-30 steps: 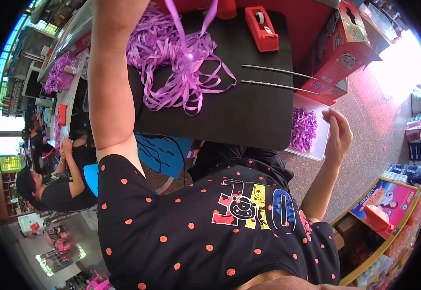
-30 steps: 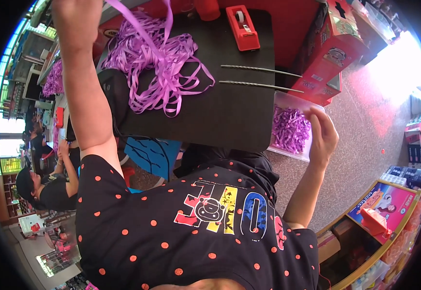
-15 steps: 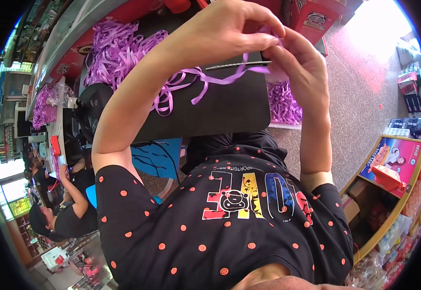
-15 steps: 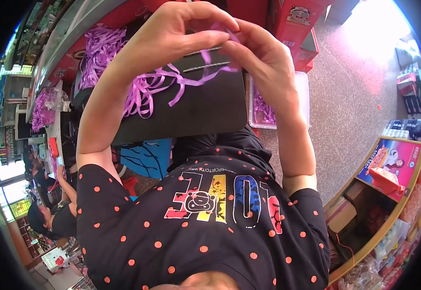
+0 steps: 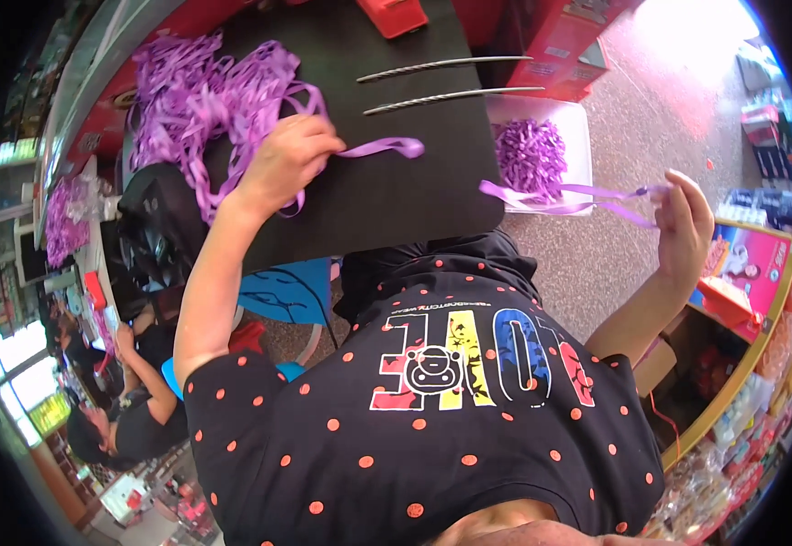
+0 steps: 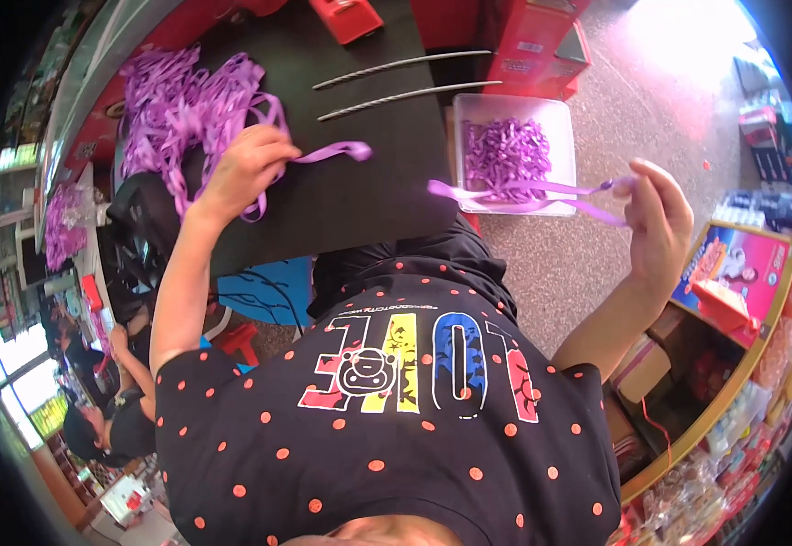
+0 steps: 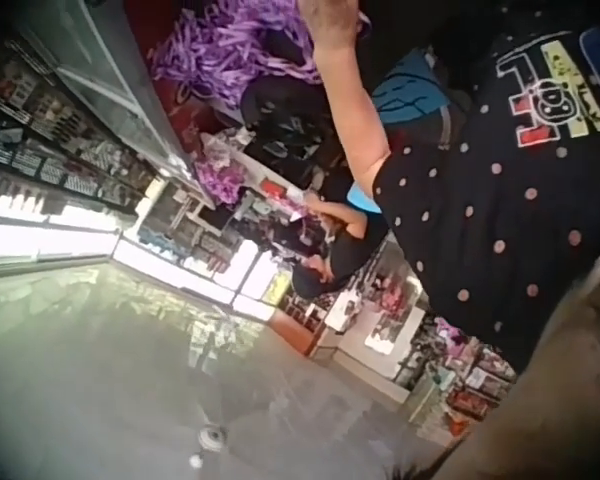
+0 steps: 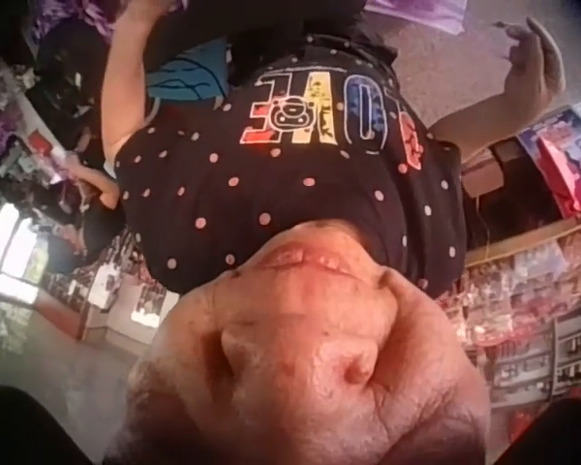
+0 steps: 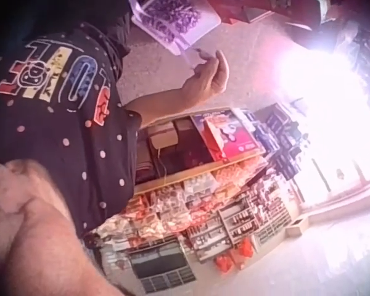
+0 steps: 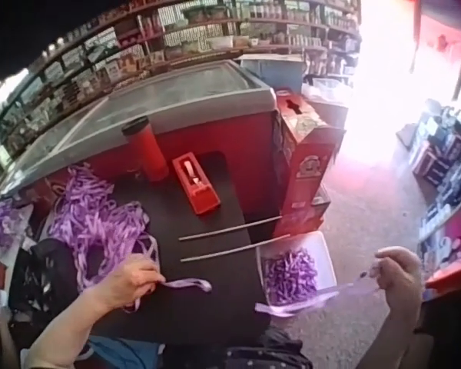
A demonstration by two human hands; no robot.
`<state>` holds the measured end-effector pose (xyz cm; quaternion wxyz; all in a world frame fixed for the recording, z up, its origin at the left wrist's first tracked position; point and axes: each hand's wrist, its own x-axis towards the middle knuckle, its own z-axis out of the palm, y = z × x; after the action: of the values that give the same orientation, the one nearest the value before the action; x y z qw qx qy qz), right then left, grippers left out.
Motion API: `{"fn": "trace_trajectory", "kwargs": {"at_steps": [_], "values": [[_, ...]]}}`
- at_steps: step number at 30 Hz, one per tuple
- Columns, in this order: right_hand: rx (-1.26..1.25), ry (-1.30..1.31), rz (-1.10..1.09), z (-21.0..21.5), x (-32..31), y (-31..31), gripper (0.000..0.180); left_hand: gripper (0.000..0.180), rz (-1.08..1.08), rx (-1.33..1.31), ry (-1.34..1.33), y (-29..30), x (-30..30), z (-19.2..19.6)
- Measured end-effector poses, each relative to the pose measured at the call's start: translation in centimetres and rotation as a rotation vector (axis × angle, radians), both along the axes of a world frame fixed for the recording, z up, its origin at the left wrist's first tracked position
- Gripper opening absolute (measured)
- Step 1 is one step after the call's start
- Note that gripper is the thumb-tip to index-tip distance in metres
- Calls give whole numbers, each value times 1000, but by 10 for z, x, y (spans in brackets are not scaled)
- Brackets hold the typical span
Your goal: Making small decorative bows from purple ribbon using metal rods as a guide.
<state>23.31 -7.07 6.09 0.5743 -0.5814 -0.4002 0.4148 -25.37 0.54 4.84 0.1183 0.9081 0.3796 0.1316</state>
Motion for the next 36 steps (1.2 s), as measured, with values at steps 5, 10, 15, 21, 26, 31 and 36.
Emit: {"fn": "trace_trajectory", "kwargs": {"at_steps": [5,10,15,21,26,31,36], "values": [[-65,-454,135,-4,7,24,25,21,75,126,231,-4,-29,40],[28,-478,262,-12,-18,62,25,34,179,39,18,-5,18,75],[89,-404,412,13,-37,82,25,34,-15,-238,-480,27,135,52],[183,-193,482,30,-31,86,25,41,-229,-1118,-837,80,257,16],[193,-211,398,17,-6,82,27,37,-353,-1455,-673,103,266,-1],[84,-178,403,-8,7,82,28,26,-293,-1219,-590,120,269,-4],[-74,-220,405,-43,-6,106,29,26,-324,-913,-345,147,278,-1]]}}
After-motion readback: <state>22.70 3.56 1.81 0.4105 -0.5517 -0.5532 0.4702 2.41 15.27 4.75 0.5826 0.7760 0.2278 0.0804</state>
